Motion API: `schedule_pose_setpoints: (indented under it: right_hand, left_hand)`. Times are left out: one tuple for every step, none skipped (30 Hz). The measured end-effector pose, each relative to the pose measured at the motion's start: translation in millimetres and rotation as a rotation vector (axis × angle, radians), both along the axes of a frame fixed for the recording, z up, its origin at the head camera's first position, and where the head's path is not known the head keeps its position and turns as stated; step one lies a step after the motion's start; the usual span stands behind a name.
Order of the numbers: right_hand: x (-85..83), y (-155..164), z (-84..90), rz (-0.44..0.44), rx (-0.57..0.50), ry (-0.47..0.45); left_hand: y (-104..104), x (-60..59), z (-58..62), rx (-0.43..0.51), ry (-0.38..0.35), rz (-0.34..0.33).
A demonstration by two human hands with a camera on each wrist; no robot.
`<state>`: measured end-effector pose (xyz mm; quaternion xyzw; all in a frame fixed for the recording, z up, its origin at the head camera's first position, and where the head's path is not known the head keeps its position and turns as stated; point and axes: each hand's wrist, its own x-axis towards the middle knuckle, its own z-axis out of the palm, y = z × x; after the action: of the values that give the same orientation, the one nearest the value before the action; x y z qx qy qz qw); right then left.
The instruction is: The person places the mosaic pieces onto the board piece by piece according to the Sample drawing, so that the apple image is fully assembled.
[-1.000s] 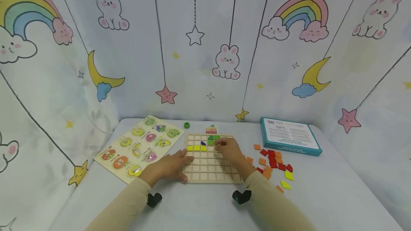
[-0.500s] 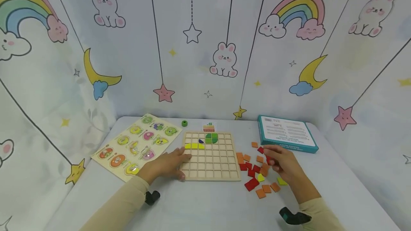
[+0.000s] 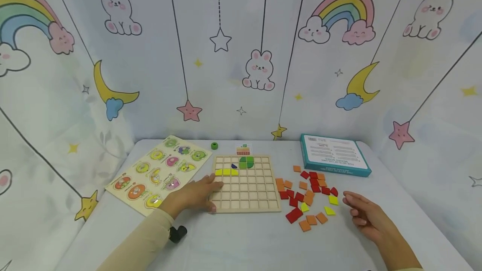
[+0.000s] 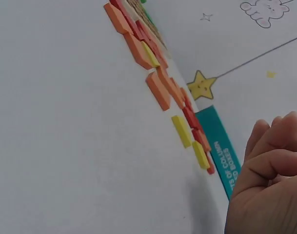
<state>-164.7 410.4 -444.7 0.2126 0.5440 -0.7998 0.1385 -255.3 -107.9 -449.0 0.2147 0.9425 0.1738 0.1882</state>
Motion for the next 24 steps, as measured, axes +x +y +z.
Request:
schedule_pose_setpoints:
  right_hand:
    - [1.0, 0.6, -2.2, 0.006, 0.009, -0.002]
    - [2.1, 0.6, -4.5, 0.014, 0.023, -0.007]
    - [2.9, -0.1, -6.8, 0.017, 0.049, -0.016]
    - [3.3, -0.8, -9.1, 0.023, 0.077, -0.024]
    - [3.5, -1.7, -11.3, 0.032, 0.112, -0.031]
    - [3.5, -2.9, -13.2, 0.044, 0.155, -0.034]
    - [3.3, -4.2, -14.9, 0.052, 0.202, -0.038]
    - [2.8, -6.0, -16.3, 0.060, 0.265, -0.037]
    - [2.6, -7.6, -17.4, 0.075, 0.336, -0.032]
    - [2.1, -9.1, -18.1, 0.094, 0.409, -0.022]
    - [1.5, -10.7, -18.8, 0.112, 0.484, -0.019]
    - [1.0, -12.5, -19.2, 0.127, 0.554, -0.018]
    - [0.4, -14.1, -19.8, 0.142, 0.616, -0.017]
    - [-0.2, -15.9, -20.4, 0.156, 0.673, -0.016]
    - [-0.6, -17.8, -20.4, 0.173, 0.720, -0.011]
    - [-1.5, -20.0, -20.7, 0.177, 0.760, -0.015]
    - [-2.1, -22.1, -20.9, 0.180, 0.793, -0.016]
    - [-2.5, -24.3, -20.6, 0.184, 0.818, -0.013]
    - [-3.0, -26.1, -20.7, 0.190, 0.845, -0.006]
    - [-3.3, -27.9, -20.3, 0.194, 0.869, 0.000]
    - [-3.5, -29.5, -20.0, 0.197, 0.890, 0.005]
    - [-3.8, -30.9, -20.1, 0.194, 0.908, 0.004]
    - [-3.9, -32.1, -19.9, 0.197, 0.926, 0.009]
    - [-3.9, -33.2, -19.7, 0.200, 0.939, 0.012]
  left_hand:
    - [-0.3, -0.2, -0.1, 0.002, 0.001, 0.000]
    - [-0.5, -0.4, -0.1, 0.003, 0.000, -0.001]
    - [-0.5, -0.5, -0.1, 0.003, 0.002, -0.004]
    - [-0.5, -0.5, 0.0, 0.002, 0.002, -0.006]
    - [-0.6, -0.2, 0.4, -0.001, 0.002, -0.007]
    - [-0.5, 0.0, 0.8, -0.004, 0.002, -0.007]
    - [-0.4, 0.2, 1.2, -0.002, 0.001, -0.007]
    - [-0.4, 0.5, 1.9, -0.002, 0.002, -0.010]
    - [-0.3, 1.0, 2.2, 0.000, 0.002, -0.010]
    - [-0.2, 1.2, 2.7, 0.000, 0.000, -0.009]
    - [-0.1, 1.6, 3.3, 0.003, -0.001, -0.009]
    - [0.1, 1.8, 3.6, 0.004, -0.001, -0.010]
    - [0.1, 2.2, 4.1, 0.009, -0.001, -0.010]
    - [0.2, 2.5, 4.6, 0.010, -0.002, -0.010]
    - [0.3, 2.7, 4.6, 0.012, -0.003, -0.009]
    - [0.3, 2.8, 5.0, 0.012, -0.002, -0.008]
    - [0.3, 2.9, 5.3, 0.013, 0.001, -0.009]
    - [0.2, 2.8, 5.1, 0.012, 0.003, -0.009]
    - [0.1, 2.8, 5.1, 0.011, 0.005, -0.008]
    - [0.0, 2.7, 5.0, 0.008, 0.006, -0.008]
    - [0.0, 2.6, 4.8, 0.007, 0.008, -0.009]
    - [-0.1, 2.4, 4.5, 0.006, 0.009, -0.010]
    - [-0.2, 2.3, 4.2, 0.005, 0.009, -0.010]
    - [-0.3, 2.1, 3.9, 0.006, 0.008, -0.010]
